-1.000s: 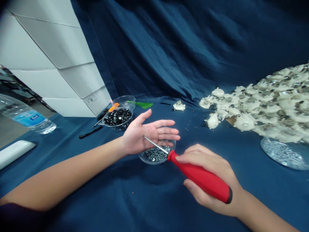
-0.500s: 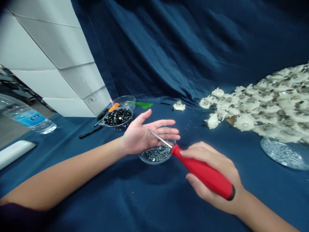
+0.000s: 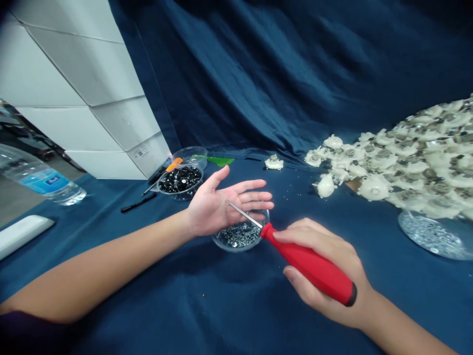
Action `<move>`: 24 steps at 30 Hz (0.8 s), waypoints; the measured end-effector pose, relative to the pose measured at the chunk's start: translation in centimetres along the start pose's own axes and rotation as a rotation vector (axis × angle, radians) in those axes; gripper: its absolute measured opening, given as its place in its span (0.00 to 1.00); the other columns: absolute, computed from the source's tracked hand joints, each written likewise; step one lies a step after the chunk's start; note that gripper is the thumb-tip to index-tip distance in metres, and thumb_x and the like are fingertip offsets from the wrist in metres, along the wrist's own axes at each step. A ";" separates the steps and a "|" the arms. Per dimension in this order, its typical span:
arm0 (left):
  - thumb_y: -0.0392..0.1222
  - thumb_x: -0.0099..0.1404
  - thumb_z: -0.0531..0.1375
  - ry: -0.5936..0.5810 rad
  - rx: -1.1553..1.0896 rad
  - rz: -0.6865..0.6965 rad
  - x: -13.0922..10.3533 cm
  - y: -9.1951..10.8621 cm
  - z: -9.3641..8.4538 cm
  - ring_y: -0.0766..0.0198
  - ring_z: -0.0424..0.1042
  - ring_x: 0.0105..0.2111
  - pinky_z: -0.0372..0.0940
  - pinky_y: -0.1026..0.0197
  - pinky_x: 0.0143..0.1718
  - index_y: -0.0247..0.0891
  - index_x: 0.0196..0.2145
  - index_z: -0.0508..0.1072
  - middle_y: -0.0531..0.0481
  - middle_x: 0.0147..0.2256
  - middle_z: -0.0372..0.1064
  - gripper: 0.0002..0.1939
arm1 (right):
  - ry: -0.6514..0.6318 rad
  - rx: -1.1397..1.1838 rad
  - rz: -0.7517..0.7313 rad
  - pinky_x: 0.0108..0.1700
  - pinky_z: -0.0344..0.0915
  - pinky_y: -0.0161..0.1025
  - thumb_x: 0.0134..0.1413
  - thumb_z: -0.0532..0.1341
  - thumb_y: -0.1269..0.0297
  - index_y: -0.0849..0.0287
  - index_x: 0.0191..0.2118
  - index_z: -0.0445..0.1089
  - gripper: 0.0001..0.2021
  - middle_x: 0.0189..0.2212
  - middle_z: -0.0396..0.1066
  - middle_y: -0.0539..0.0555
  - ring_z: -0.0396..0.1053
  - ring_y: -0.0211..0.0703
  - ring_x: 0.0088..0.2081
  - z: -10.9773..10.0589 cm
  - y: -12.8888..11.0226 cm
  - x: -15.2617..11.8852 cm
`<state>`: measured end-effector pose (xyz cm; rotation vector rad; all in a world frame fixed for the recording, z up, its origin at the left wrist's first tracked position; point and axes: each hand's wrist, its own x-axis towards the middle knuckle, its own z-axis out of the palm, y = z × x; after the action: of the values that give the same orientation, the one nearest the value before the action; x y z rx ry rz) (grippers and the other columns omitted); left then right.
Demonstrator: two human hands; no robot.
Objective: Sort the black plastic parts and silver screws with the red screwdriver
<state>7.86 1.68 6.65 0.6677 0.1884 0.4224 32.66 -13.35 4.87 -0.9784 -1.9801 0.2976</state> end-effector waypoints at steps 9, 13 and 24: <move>0.62 0.80 0.39 0.021 -0.008 0.004 0.0 0.1 0.1 0.37 0.75 0.61 0.64 0.39 0.63 0.27 0.63 0.75 0.27 0.59 0.76 0.41 | -0.043 0.024 0.015 0.45 0.77 0.46 0.60 0.68 0.70 0.49 0.60 0.75 0.22 0.49 0.80 0.58 0.81 0.55 0.48 0.0 -0.1 -0.2; 0.62 0.80 0.40 0.019 -0.019 0.008 0.0 0.1 -0.1 0.38 0.75 0.61 0.64 0.40 0.63 0.28 0.63 0.75 0.28 0.58 0.77 0.40 | -0.061 0.062 0.003 0.45 0.78 0.47 0.60 0.67 0.71 0.49 0.60 0.74 0.23 0.48 0.81 0.58 0.81 0.56 0.47 -0.1 0.0 -0.2; 0.63 0.79 0.40 0.032 -0.010 0.016 0.1 0.1 -0.1 0.39 0.75 0.61 0.64 0.41 0.63 0.29 0.63 0.75 0.30 0.58 0.77 0.40 | -0.098 0.137 -0.047 0.42 0.78 0.45 0.55 0.68 0.72 0.53 0.58 0.76 0.24 0.44 0.83 0.58 0.82 0.55 0.43 -0.3 -0.1 0.1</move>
<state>7.84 1.84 6.60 0.6528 0.2116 0.4491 32.82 -13.41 5.20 -0.8428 -2.0385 0.4561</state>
